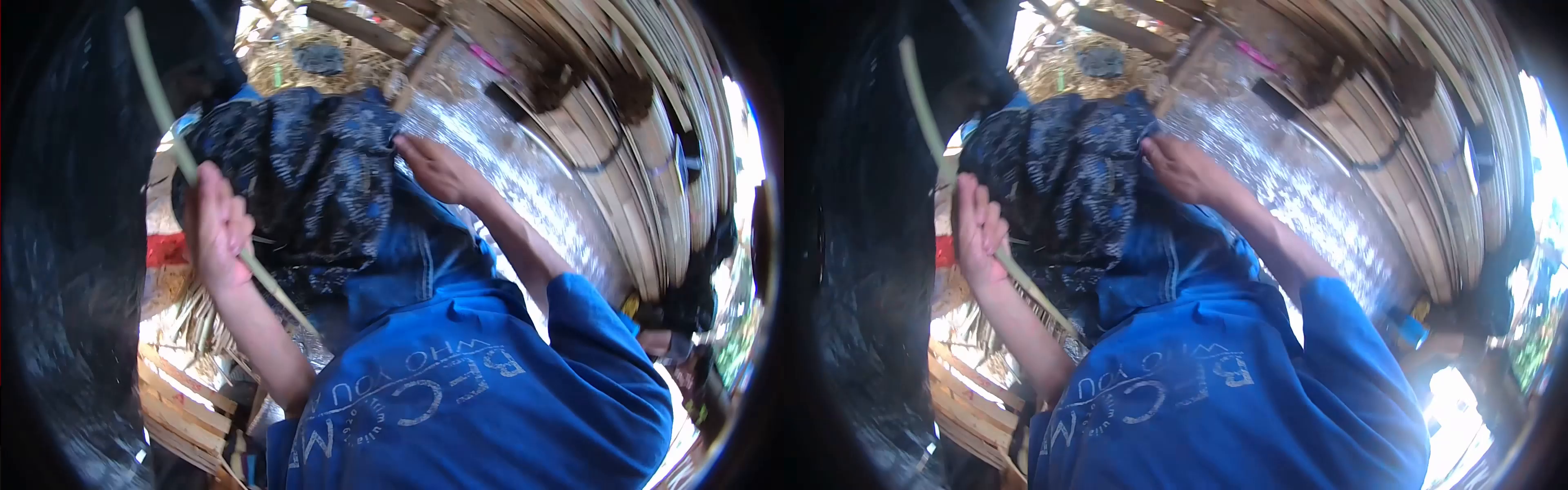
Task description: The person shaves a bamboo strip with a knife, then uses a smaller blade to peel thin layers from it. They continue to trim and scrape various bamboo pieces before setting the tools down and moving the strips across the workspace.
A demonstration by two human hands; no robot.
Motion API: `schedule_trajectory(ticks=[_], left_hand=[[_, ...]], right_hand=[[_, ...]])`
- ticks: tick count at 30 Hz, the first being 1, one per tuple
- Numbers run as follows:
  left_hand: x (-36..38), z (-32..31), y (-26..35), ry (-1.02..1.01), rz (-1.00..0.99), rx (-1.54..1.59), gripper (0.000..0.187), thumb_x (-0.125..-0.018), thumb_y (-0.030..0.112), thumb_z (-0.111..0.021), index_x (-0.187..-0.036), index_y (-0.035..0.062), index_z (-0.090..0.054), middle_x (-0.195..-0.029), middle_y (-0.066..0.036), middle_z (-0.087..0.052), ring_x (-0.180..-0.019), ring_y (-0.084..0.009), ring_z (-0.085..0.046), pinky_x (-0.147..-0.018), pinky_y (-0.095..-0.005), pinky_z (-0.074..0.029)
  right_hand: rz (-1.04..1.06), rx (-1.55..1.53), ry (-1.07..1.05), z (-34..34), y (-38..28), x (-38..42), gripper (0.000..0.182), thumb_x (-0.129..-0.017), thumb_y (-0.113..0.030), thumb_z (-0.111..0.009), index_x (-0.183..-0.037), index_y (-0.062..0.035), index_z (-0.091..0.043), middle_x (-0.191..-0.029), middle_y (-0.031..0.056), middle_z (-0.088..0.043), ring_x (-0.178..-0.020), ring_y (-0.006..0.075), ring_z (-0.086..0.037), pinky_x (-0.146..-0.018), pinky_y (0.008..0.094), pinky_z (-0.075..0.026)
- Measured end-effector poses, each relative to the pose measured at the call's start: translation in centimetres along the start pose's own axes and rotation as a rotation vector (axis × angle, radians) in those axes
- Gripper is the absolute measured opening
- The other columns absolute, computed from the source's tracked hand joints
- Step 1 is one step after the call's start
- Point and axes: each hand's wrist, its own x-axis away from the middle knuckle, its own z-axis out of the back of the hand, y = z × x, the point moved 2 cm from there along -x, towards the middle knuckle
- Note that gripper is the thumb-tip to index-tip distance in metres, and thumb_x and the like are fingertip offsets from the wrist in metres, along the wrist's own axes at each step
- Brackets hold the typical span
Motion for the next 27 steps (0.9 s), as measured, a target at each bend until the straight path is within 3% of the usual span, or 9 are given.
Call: schedule_trajectory(ticks=[4, 7, 14, 16, 18, 20, 23, 26, 27], left_hand=[[-1.2, -5.2, -0.2, -0.029, 0.06, -0.096, 0.019, -0.088, 0.027, -0.063, -0.09, 0.0094, -0.058, -0.057, 0.009, -0.039, -0.039, 0.0022, -0.03, -0.033, -0.0161, -0.02], [-3.7, -9.1, -4.1, -0.094, -0.092, -0.268, 0.023, -0.087, 0.026, -0.064, -0.091, 0.004, -0.058, -0.071, 0.001, -0.058, -0.06, -0.0066, -0.054, -0.054, -0.022, -0.044], [-3.2, -8.9, -6.7, 0.202, -0.37, -0.378, 0.036, -0.088, 0.015, -0.06, -0.116, -0.0014, -0.044, -0.098, -0.012, -0.058, -0.081, -0.0144, -0.059, -0.073, -0.0272, -0.049], [0.3, -7.7, -4.4, 0.099, 0.153, -0.458, 0.047, -0.087, 0.016, -0.062, -0.123, -0.002, -0.039, -0.105, -0.015, -0.054, -0.087, -0.0155, -0.059, -0.075, -0.029, -0.05], [3.8, -3.9, -3.2, 0.286, -0.126, -0.359, 0.045, -0.086, 0.021, -0.064, -0.12, -0.0013, -0.044, -0.111, -0.015, -0.052, -0.092, -0.0159, -0.059, -0.079, -0.0279, -0.051], [6.9, 3.7, -4.2, 0.699, -0.668, -0.965, 0.028, -0.083, 0.014, -0.064, -0.107, 0.0045, -0.055, -0.094, -0.007, -0.062, -0.091, -0.0207, -0.06, -0.083, -0.0321, -0.049], [12.9, 11.0, -9.5, 1.169, 0.219, -0.441, 0.034, -0.092, 0.027, -0.047, -0.114, 0.0029, -0.053, -0.106, -0.011, -0.061, -0.099, -0.0189, -0.056, -0.085, -0.0312, -0.048], [14.3, 8.4, -18.5, 0.717, 0.47, -0.571, 0.053, -0.094, 0.039, -0.039, -0.13, 0.0001, -0.042, -0.12, -0.016, -0.055, -0.106, -0.0207, -0.054, -0.093, -0.0335, -0.045], [13.9, 6.5, -18.9, 0.699, 0.34, -0.031, 0.058, -0.094, 0.042, -0.037, -0.134, 0.0008, -0.036, -0.125, -0.017, -0.052, -0.11, -0.0222, -0.053, -0.097, -0.0353, -0.042]], right_hand=[[0.445, -0.291, 0.362, 0.6, -5.6, -1.6, 0.044, -0.097, -0.034, -0.04, -0.12, 0.0018, -0.051, -0.107, 0.0189, -0.058, -0.103, 0.0286, -0.055, -0.09, 0.0344, -0.04], [0.291, -1.106, 0.011, -1.1, -7.4, -3.5, 0.04, -0.098, -0.03, -0.041, -0.122, -0.0001, -0.05, -0.11, 0.0089, -0.058, -0.105, 0.0191, -0.053, -0.096, 0.031, -0.038], [0.118, -1.087, -0.356, -0.7, -5.7, -9.6, 0.045, -0.097, -0.038, -0.041, -0.105, 0.0038, -0.056, -0.103, 0.014, -0.06, -0.099, 0.021, -0.056, -0.089, 0.0327, -0.042], [0.086, -1.021, -0.301, -0.5, -5.0, -10.3, 0.045, -0.097, -0.039, -0.041, -0.1, 0.0027, -0.057, -0.103, 0.0156, -0.059, -0.101, 0.0251, -0.056, -0.09, 0.0379, -0.042], [0.098, -0.969, -0.308, 0.4, -5.0, -11.0, 0.044, -0.095, -0.041, -0.042, -0.099, 0.0005, -0.057, -0.104, 0.0155, -0.059, -0.103, 0.0275, -0.055, -0.091, 0.0418, -0.04], [0.035, -0.968, -0.297, 0.9, -5.5, -11.6, 0.043, -0.095, -0.043, -0.041, -0.096, -0.0031, -0.056, -0.1, 0.012, -0.058, -0.097, 0.0238, -0.055, -0.085, 0.0396, -0.043], [-0.007, -0.959, -0.327, 1.9, -6.4, -12.2, 0.041, -0.096, -0.044, -0.04, -0.093, -0.0058, -0.054, -0.094, 0.009, -0.055, -0.088, 0.0207, -0.054, -0.076, 0.0373, -0.044], [0.014, -0.937, -0.385, 1.7, -8.6, -12.7, 0.037, -0.097, -0.042, -0.039, -0.093, -0.0077, -0.051, -0.09, 0.0057, -0.053, -0.081, 0.0172, -0.052, -0.068, 0.0332, -0.044], [-0.005, -0.902, -0.38, 1.4, -9.4, -12.5, 0.034, -0.097, -0.04, -0.038, -0.094, -0.0085, -0.05, -0.088, 0.0038, -0.053, -0.078, 0.0155, -0.051, -0.066, 0.0304, -0.044]])
